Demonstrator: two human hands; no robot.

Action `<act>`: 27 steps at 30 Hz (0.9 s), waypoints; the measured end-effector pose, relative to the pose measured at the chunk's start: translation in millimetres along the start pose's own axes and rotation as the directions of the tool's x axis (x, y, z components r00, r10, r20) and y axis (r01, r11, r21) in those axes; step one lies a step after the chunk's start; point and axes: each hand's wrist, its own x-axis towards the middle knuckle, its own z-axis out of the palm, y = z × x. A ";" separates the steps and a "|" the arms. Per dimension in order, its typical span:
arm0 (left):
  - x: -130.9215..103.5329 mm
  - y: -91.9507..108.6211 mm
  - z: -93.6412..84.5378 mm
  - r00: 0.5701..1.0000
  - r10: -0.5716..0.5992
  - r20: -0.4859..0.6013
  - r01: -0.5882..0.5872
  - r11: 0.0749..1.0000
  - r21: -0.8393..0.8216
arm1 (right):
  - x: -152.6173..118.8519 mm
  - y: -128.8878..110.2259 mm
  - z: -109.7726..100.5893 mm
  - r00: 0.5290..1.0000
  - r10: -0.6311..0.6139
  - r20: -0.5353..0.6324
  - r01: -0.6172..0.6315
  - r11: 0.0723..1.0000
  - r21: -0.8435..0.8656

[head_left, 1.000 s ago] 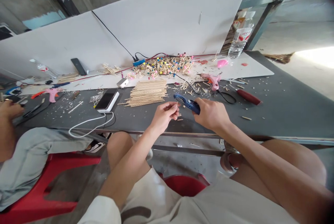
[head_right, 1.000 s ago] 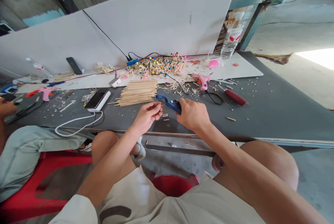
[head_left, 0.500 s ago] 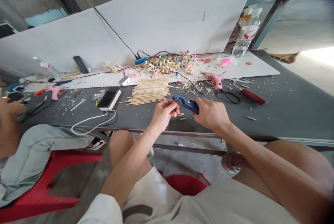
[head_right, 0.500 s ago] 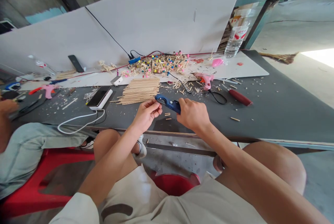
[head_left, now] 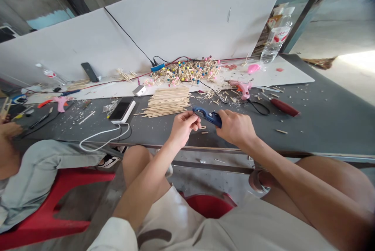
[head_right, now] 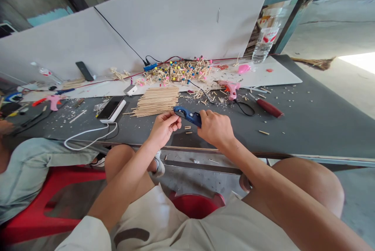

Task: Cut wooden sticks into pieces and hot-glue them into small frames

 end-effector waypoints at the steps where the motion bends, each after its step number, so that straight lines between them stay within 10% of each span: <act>1: 0.0 -0.2 0.2 1.000 0.002 -0.002 -0.002 1.000 0.001 | -0.1 -0.3 -0.1 1.000 -0.001 0.001 0.001 1.000 -0.003; 11: 0.5 0.1 -0.9 0.999 -0.001 -0.034 0.000 1.000 -0.031 | 7.6 1.5 -3.8 0.988 0.152 0.022 -0.153 0.964 0.217; 14: -0.3 1.0 -1.3 0.999 -0.006 -0.044 0.004 1.000 -0.026 | 17.4 18.1 -14.2 0.922 0.286 0.260 -0.386 0.689 0.613; 20: -0.5 0.8 0.6 0.998 -0.023 -0.056 0.022 0.999 -0.025 | 11.5 50.1 -30.4 0.743 -0.085 0.664 -0.667 -0.169 0.726; 24: 1.0 -1.0 0.7 0.998 -0.022 -0.056 0.021 1.000 -0.022 | 3.0 45.2 -31.5 0.787 -0.203 0.583 -0.605 -0.067 0.793; 27: 0.9 -1.0 0.9 0.998 -0.021 -0.051 0.020 1.000 -0.020 | -0.9 34.9 -31.0 0.889 -0.100 0.447 -0.400 0.308 0.863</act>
